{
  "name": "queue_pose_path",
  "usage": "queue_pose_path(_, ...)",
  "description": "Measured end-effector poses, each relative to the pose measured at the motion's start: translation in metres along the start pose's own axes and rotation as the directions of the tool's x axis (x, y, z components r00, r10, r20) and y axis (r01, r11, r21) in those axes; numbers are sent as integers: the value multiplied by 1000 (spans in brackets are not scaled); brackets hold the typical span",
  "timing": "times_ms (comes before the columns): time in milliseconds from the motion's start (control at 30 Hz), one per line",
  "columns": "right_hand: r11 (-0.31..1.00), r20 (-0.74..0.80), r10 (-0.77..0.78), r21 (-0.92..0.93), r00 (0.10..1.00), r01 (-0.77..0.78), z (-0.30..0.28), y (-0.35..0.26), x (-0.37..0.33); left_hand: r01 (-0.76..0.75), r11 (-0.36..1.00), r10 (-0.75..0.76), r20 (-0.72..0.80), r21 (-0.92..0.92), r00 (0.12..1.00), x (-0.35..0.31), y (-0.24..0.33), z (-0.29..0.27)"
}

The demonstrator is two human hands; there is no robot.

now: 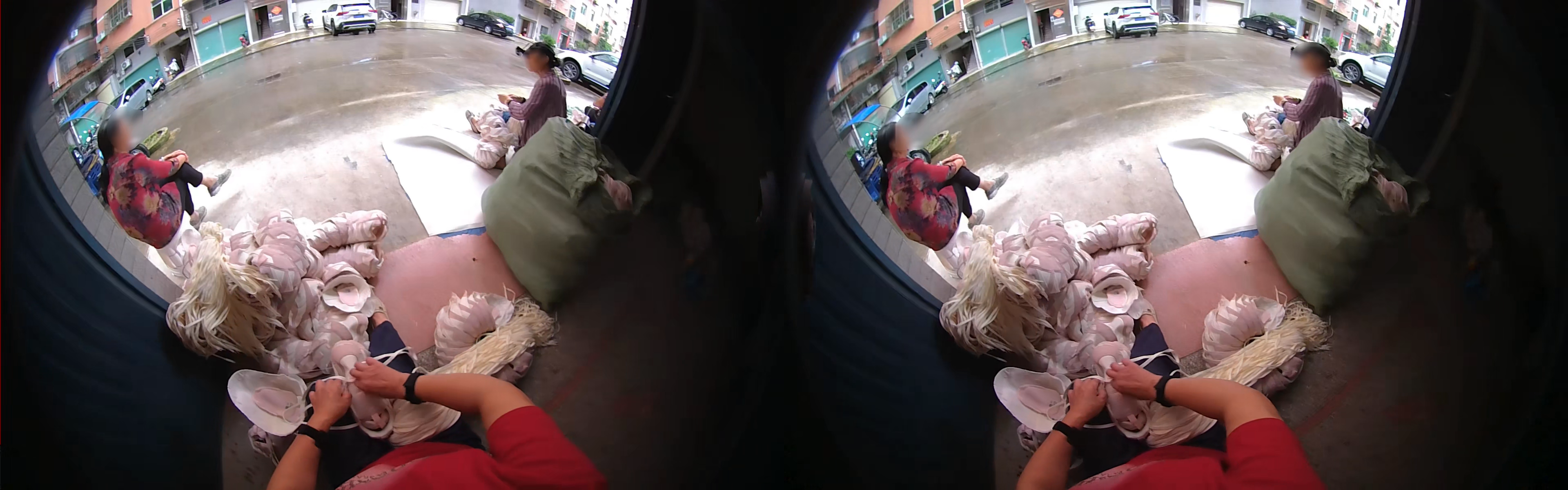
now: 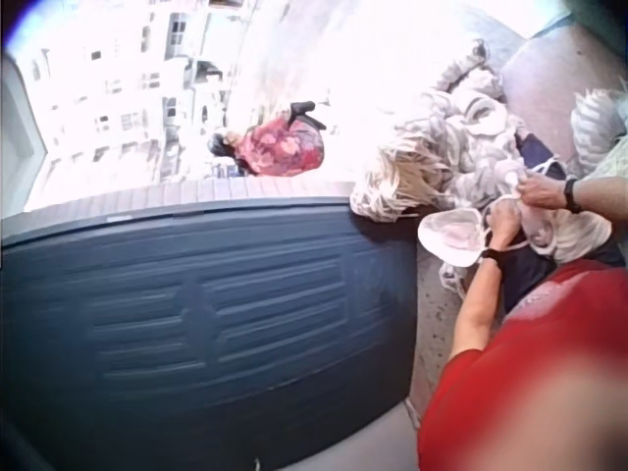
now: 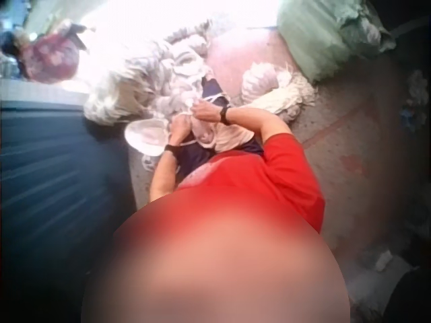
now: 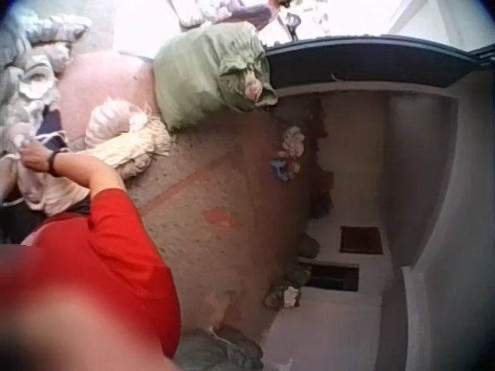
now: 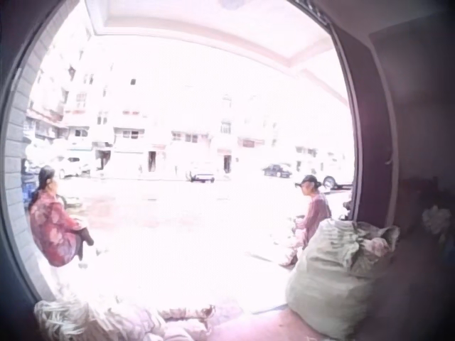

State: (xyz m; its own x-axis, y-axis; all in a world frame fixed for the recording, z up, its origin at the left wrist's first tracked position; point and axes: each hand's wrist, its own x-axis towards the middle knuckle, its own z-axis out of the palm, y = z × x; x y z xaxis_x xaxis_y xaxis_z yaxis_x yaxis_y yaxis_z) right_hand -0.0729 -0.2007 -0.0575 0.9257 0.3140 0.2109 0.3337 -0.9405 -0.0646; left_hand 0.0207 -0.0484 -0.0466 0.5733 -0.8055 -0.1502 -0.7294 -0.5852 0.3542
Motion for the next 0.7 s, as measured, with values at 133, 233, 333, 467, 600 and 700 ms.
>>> queue_pose_path(133,952,66,131,271,989,-144,-27,-3,4,24,999,-25,18,34,1000,-1,-8,7)
queue_pose_path(233,809,-298,97,579,950,99,-42,-32,24,-58,998,56,-39,-33,998,-5,-15,11)
queue_pose_path(333,682,-98,263,722,960,-113,-44,-43,37,-34,997,33,-26,-71,999,-5,-18,15)
queue_pose_path(467,641,261,560,464,786,-611,-23,-30,35,-17,999,15,-35,-47,999,-5,-15,14)
queue_pose_path(600,747,172,436,479,883,-462,3,-26,19,-39,998,35,-73,-55,997,-7,-12,13)
queue_pose_path(700,850,191,398,291,897,-439,13,-29,15,-62,997,58,-69,-55,996,-6,-13,12)
